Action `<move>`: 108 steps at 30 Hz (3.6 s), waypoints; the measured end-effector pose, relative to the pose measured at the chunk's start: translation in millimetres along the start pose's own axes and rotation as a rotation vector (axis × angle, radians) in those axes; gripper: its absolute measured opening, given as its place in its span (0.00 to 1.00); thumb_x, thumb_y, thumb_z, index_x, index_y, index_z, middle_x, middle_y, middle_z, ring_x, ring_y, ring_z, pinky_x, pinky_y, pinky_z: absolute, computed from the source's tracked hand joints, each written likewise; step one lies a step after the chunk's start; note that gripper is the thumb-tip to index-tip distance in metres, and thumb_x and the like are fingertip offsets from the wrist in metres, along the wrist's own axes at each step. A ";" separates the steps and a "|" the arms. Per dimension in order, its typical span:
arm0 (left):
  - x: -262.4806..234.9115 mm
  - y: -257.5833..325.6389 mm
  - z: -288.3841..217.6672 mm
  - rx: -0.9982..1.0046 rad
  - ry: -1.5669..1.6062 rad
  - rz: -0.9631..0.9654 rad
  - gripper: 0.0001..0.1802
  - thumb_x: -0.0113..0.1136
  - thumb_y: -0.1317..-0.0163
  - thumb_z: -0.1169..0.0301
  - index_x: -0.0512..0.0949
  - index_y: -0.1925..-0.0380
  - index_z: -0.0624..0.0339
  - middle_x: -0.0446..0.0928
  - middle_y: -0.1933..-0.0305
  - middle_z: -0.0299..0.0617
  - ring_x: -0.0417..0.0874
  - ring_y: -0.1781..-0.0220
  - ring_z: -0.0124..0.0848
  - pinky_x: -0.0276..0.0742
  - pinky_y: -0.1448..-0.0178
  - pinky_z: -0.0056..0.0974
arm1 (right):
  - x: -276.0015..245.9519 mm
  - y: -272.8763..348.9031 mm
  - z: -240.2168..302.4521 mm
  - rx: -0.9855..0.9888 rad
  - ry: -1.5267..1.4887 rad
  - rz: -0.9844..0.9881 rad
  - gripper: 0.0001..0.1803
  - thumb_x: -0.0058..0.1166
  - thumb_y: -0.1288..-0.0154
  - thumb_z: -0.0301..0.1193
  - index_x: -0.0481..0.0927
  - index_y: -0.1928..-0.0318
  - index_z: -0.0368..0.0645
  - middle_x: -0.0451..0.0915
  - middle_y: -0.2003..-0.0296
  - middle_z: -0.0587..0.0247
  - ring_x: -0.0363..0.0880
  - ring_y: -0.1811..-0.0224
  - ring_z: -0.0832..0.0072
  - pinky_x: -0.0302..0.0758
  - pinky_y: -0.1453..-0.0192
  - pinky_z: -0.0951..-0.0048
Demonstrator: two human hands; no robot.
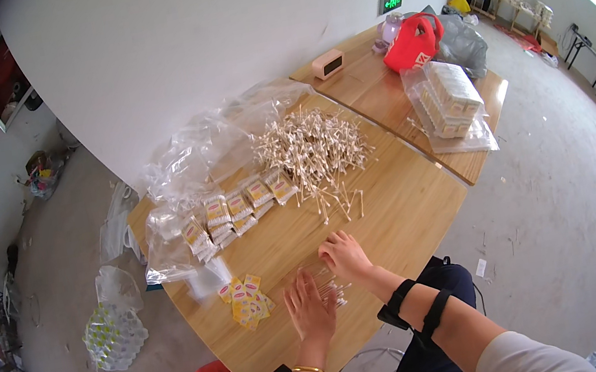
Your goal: Assembling small plastic applicator sticks into clear tubes.
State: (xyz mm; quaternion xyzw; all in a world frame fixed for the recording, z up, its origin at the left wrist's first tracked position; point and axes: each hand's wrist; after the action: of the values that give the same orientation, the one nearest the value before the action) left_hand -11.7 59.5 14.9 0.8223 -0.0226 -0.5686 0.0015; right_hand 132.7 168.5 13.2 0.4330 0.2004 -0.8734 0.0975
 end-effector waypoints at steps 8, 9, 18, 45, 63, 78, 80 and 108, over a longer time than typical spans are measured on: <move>2.3 31.7 19.3 0.025 0.341 -0.246 0.47 0.49 0.29 0.45 0.47 0.24 0.67 0.41 0.19 0.63 0.41 0.17 0.57 0.38 0.18 0.58 | -9.8 31.9 5.2 -0.055 -0.208 0.049 0.05 0.57 0.39 0.25 0.81 0.62 0.46 0.77 0.58 0.61 0.74 0.50 0.57 0.72 0.45 0.60; 1.0 32.5 21.3 0.027 0.461 -0.269 0.48 0.48 0.29 0.44 0.45 0.23 0.67 0.40 0.19 0.64 0.39 0.17 0.58 0.38 0.18 0.58 | -13.2 37.8 5.0 0.016 -0.298 -0.037 0.07 0.56 0.37 0.25 0.81 0.58 0.45 0.77 0.55 0.59 0.74 0.47 0.55 0.72 0.42 0.59; 16.1 -2.4 3.0 0.077 0.842 -0.293 0.50 0.43 0.28 0.40 0.44 0.23 0.69 0.40 0.19 0.65 0.39 0.17 0.57 0.36 0.17 0.53 | 10.2 53.2 37.2 0.021 -0.544 -0.105 0.18 0.45 0.27 0.25 0.74 0.40 0.38 0.72 0.40 0.45 0.67 0.32 0.48 0.64 0.27 0.57; 13.6 25.7 -27.5 0.111 -0.332 0.050 0.56 0.46 0.34 0.35 0.45 0.24 0.71 0.43 0.18 0.57 0.37 0.15 0.44 0.26 0.17 0.58 | -23.9 83.7 -2.8 0.125 -0.085 -0.222 0.13 0.49 0.31 0.25 0.76 0.48 0.40 0.74 0.46 0.54 0.70 0.36 0.56 0.68 0.30 0.60; -3.5 -25.2 -8.4 0.137 -0.106 -0.109 0.49 0.42 0.28 0.42 0.44 0.23 0.69 0.43 0.18 0.57 0.41 0.16 0.48 0.26 0.17 0.58 | -29.5 83.3 2.8 0.114 -0.005 -0.189 0.18 0.55 0.41 0.27 0.76 0.48 0.39 0.74 0.46 0.57 0.69 0.35 0.60 0.65 0.26 0.60; 14.6 9.3 -6.7 0.279 -0.107 -0.037 0.49 0.45 0.30 0.42 0.47 0.23 0.68 0.47 0.18 0.56 0.43 0.16 0.48 0.29 0.18 0.63 | -24.0 82.3 -0.3 0.100 0.027 -0.184 0.20 0.57 0.43 0.25 0.76 0.48 0.40 0.74 0.46 0.56 0.68 0.34 0.59 0.66 0.27 0.61; 14.5 8.5 -6.9 0.259 -0.139 -0.010 0.49 0.43 0.29 0.41 0.45 0.23 0.67 0.44 0.18 0.55 0.41 0.16 0.49 0.29 0.18 0.62 | -24.2 81.6 0.4 0.090 0.020 -0.197 0.19 0.56 0.41 0.26 0.77 0.48 0.39 0.74 0.46 0.57 0.68 0.34 0.58 0.66 0.27 0.61; 3.7 80.8 -5.0 0.131 0.027 -0.043 0.45 0.59 0.35 0.55 0.51 0.25 0.63 0.48 0.21 0.57 0.45 0.19 0.57 0.39 0.19 0.65 | -18.9 82.2 40.2 -0.049 -0.038 0.098 0.21 0.56 0.43 0.24 0.81 0.46 0.48 0.72 0.40 0.60 0.67 0.34 0.58 0.67 0.30 0.57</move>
State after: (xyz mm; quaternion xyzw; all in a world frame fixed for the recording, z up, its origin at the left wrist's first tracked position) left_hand -8.5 -21.4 15.6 0.8285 -0.0420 -0.5547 -0.0639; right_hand 143.5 77.0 28.3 0.4230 0.1983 -0.8706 0.1543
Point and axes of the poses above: each hand's wrist, its own y-axis away from the middle knuckle, its own x-axis out of the palm, z = x × y
